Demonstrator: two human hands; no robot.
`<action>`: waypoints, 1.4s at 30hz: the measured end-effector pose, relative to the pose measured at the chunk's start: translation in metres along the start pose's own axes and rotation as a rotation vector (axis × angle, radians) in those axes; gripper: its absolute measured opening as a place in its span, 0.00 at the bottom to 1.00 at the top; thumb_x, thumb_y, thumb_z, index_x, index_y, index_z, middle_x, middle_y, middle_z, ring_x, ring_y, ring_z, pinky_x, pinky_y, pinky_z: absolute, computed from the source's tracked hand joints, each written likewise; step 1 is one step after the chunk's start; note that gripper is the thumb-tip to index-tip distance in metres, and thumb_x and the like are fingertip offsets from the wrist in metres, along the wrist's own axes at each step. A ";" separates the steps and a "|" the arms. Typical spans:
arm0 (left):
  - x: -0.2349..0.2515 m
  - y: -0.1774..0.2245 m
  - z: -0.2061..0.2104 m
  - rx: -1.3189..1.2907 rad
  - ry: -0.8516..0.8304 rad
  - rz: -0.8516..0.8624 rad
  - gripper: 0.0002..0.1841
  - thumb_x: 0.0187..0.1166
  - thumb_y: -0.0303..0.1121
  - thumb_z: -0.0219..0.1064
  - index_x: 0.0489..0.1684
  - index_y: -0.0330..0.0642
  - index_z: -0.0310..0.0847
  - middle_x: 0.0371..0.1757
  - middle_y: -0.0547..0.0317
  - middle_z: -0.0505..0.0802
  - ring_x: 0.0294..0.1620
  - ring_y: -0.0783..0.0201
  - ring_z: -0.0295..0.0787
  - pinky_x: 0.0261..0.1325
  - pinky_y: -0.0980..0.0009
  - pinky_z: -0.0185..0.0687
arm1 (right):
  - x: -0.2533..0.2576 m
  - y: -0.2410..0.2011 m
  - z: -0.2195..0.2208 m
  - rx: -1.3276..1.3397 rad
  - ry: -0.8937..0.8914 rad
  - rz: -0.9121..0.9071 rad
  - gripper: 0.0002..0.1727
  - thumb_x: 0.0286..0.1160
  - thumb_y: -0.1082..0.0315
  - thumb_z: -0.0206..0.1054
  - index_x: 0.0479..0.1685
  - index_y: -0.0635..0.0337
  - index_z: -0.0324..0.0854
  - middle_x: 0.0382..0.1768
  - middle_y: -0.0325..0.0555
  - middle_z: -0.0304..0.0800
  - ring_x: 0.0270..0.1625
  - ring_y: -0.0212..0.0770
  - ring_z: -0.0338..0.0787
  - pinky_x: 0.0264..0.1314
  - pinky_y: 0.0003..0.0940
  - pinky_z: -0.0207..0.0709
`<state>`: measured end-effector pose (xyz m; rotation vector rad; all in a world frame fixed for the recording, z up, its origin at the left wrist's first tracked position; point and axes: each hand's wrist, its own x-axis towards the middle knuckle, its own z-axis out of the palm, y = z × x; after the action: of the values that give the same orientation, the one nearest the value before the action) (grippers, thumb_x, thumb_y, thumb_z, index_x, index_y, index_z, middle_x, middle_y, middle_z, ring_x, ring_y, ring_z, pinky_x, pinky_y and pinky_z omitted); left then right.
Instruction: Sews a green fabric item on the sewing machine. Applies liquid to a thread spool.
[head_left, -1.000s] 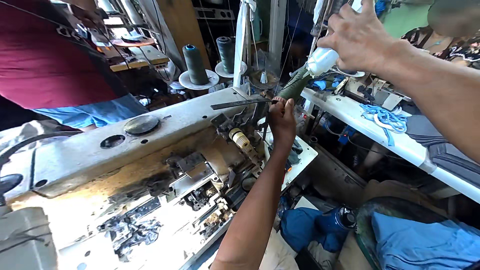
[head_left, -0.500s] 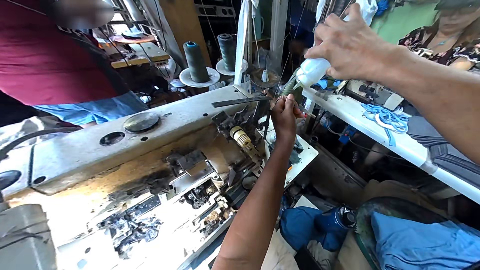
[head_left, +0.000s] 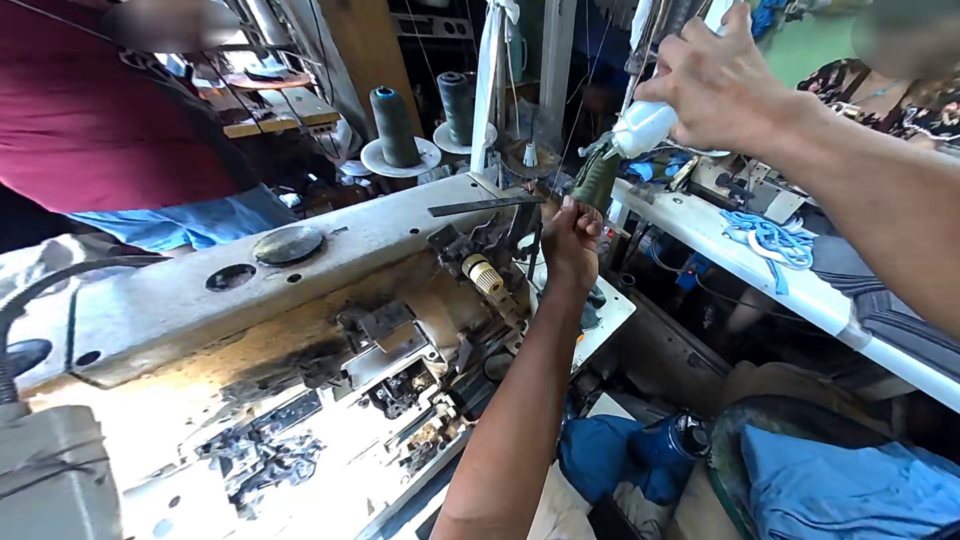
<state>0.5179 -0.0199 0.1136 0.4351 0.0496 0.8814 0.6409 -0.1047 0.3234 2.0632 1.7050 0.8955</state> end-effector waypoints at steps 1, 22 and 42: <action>0.000 0.000 0.000 -0.052 0.012 -0.020 0.12 0.93 0.36 0.53 0.37 0.45 0.75 0.24 0.65 0.79 0.21 0.74 0.77 0.31 0.82 0.80 | -0.002 -0.004 -0.002 -0.004 0.000 -0.024 0.29 0.61 0.70 0.76 0.68 0.45 0.86 0.62 0.68 0.80 0.69 0.78 0.74 0.66 0.86 0.56; -0.010 0.006 0.002 -0.302 0.056 -0.133 0.12 0.94 0.35 0.49 0.37 0.48 0.72 0.24 0.67 0.80 0.20 0.78 0.79 0.30 0.88 0.80 | 0.010 0.018 0.000 -0.003 0.013 0.081 0.32 0.55 0.72 0.78 0.68 0.47 0.85 0.67 0.70 0.78 0.73 0.79 0.72 0.69 0.87 0.54; -0.006 0.001 0.001 -0.496 0.066 -0.226 0.12 0.95 0.36 0.47 0.38 0.49 0.71 0.24 0.67 0.80 0.20 0.78 0.78 0.30 0.88 0.78 | -0.024 -0.021 -0.001 -0.006 0.059 -0.133 0.29 0.60 0.71 0.76 0.68 0.43 0.86 0.60 0.63 0.81 0.68 0.72 0.76 0.68 0.80 0.56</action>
<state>0.5131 -0.0242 0.1139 -0.0637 -0.0583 0.6550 0.6218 -0.1230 0.3053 1.9111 1.8433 0.9269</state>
